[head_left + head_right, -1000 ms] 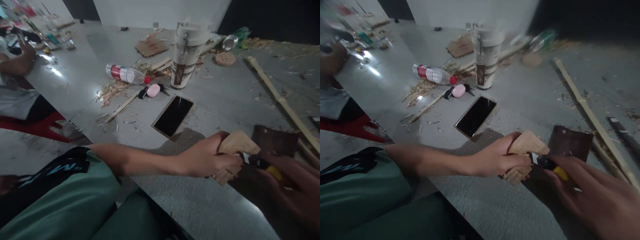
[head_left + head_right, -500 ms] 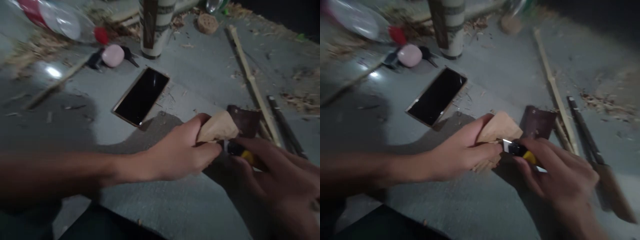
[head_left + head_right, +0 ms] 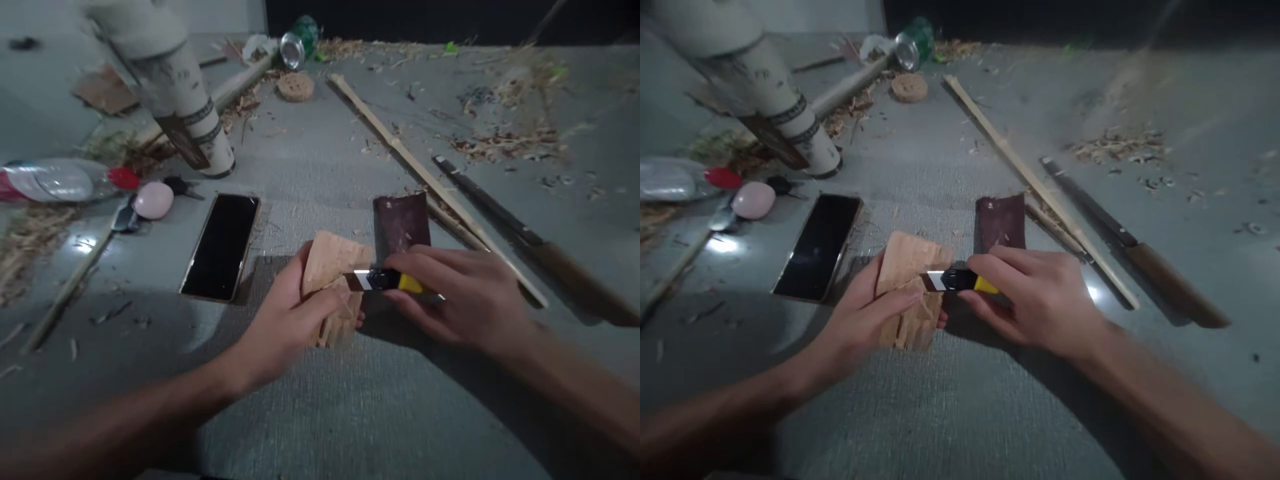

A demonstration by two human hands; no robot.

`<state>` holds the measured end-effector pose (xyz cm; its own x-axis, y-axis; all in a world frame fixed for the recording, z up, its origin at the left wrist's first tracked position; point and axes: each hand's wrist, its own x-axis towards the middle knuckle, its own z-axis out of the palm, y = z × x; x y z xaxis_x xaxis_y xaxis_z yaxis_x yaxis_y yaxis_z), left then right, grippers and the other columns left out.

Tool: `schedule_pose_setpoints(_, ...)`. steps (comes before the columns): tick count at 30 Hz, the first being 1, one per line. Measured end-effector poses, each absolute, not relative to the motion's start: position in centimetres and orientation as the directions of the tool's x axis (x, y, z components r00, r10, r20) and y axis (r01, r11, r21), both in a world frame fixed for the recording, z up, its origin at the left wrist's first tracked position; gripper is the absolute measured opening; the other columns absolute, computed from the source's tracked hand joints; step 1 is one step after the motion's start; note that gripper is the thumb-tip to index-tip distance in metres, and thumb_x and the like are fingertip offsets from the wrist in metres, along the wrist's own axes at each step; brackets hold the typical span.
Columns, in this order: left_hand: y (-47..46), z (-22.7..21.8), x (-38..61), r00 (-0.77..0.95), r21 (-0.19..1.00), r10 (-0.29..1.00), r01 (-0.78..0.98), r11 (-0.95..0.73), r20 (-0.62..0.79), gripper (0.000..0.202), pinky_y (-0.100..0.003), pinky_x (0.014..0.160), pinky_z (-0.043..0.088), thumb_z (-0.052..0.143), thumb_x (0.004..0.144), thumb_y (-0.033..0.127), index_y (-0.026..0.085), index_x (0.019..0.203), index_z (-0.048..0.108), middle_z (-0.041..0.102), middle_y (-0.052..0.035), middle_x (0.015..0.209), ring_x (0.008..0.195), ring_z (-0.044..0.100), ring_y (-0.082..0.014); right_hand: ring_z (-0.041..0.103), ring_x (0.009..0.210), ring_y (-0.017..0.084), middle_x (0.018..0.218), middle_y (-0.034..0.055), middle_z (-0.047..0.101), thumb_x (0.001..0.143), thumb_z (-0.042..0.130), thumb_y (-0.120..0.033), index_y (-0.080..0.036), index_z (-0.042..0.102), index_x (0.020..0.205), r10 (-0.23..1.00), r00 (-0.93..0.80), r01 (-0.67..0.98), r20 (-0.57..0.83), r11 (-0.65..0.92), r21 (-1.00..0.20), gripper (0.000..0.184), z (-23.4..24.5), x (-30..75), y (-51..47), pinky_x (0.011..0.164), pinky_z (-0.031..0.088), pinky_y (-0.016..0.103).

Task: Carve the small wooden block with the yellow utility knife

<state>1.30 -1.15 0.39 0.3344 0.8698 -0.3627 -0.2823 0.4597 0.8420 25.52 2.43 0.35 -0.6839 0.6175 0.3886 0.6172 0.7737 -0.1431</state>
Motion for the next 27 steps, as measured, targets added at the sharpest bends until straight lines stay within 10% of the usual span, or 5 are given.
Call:
schedule_pose_setpoints(16,-1.6,0.0,1.6,0.191,0.947,0.935,-0.061,0.314,-0.298,0.045,-0.033,0.087,0.060,0.080,0.086,0.032,0.021,0.127,0.064,0.073,-0.0057,0.111,0.101,0.071,-0.0234,0.057,0.065,0.014,0.079,0.0012,0.065,0.108,0.049,-0.035,-0.018,0.064,0.101,0.602,-0.699,0.572,0.386,0.795,-0.203,0.024,0.5,24.8,1.9,0.058,0.035,0.030)
schedule_pose_setpoints(27,-1.6,0.1,1.9,0.166,0.927,0.912,0.095,0.363,-0.374,0.033,-0.026,0.067,0.057,0.082,0.085,0.038,0.018,0.109,0.071,0.073,-0.0041,0.092,0.079,0.070,-0.0187,0.062,0.064,0.016,0.080,0.0028,0.068,0.108,0.047,-0.035,-0.018,0.064,0.097,0.613,-0.693,0.587,0.380,0.785,-0.196,0.026,0.5,24.2,1.6,0.057,0.036,0.032)
